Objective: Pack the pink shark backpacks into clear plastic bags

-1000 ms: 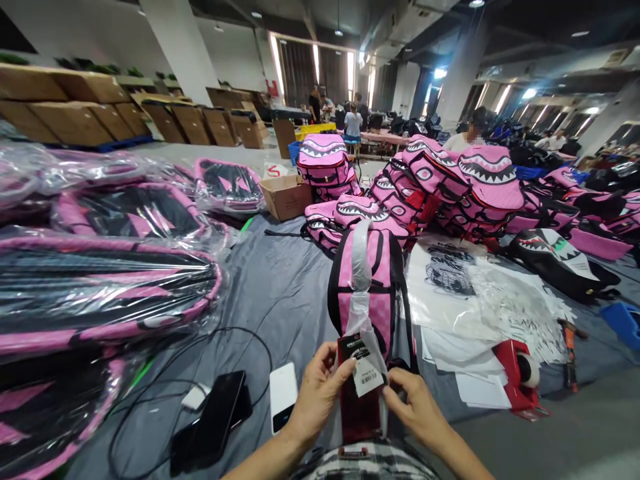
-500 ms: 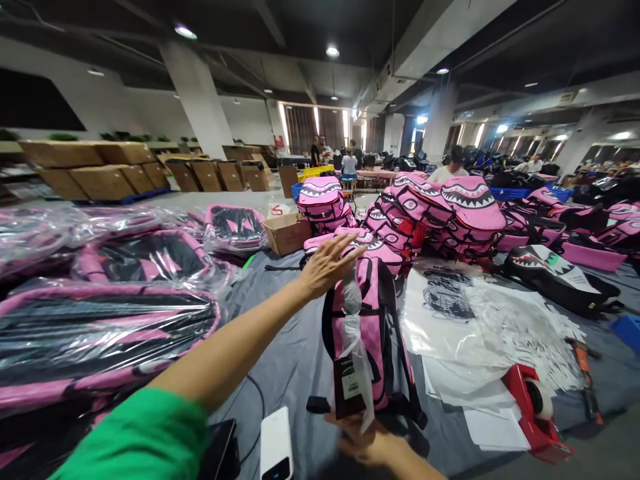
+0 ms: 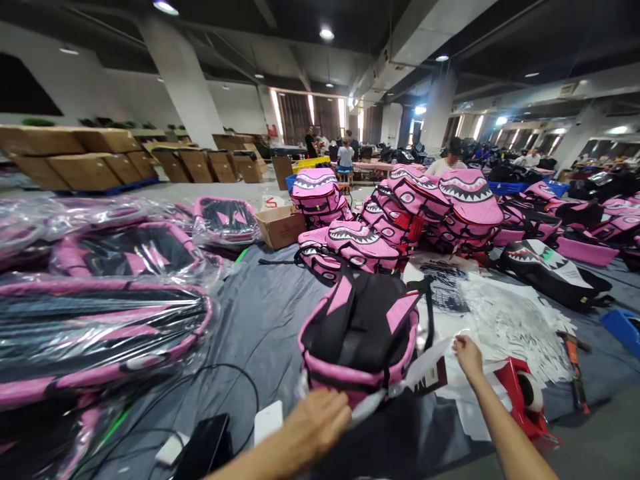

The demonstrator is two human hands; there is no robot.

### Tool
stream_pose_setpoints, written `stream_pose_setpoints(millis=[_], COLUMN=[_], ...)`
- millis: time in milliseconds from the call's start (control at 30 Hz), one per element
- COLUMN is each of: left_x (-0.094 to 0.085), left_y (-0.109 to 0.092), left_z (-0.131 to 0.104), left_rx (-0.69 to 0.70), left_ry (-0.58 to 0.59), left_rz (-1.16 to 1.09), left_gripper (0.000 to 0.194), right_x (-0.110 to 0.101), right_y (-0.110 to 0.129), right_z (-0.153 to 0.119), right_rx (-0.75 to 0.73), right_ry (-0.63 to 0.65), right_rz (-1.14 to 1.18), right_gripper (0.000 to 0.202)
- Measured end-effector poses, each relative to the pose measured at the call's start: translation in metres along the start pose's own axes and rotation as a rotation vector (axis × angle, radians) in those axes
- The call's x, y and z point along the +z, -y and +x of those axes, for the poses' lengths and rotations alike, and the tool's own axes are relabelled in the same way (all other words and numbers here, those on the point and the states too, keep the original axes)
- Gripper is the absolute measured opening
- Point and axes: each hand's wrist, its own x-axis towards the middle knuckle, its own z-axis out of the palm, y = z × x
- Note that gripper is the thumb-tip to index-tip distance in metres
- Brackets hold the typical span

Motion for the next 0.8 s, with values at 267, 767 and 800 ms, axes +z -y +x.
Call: stream_pose_setpoints(millis=[267,767,800], left_x=[0.160,-0.093,-0.096], left_y=[0.031,0.129,0.137], left_z=[0.000,0.098,0.105], left_rx=[-0.437,-1.023,-1.080], left_ry=[0.386,-0.569,-0.544], left_rz=[-0.289,-0.522,-0.535], left_gripper=[0.059,0.053,0.049], right_x=[0.096,0.195,0.204], right_y=[0.087,0.159,0.155], right_z=[-0.034,-0.179,-0.184], right_rx=[-0.383,-0.830,-0.862], right_ry=[0.560,0.838,0.849], right_rz=[0.255,-0.144,-0.129], right_gripper=[0.032,0.080,0.080])
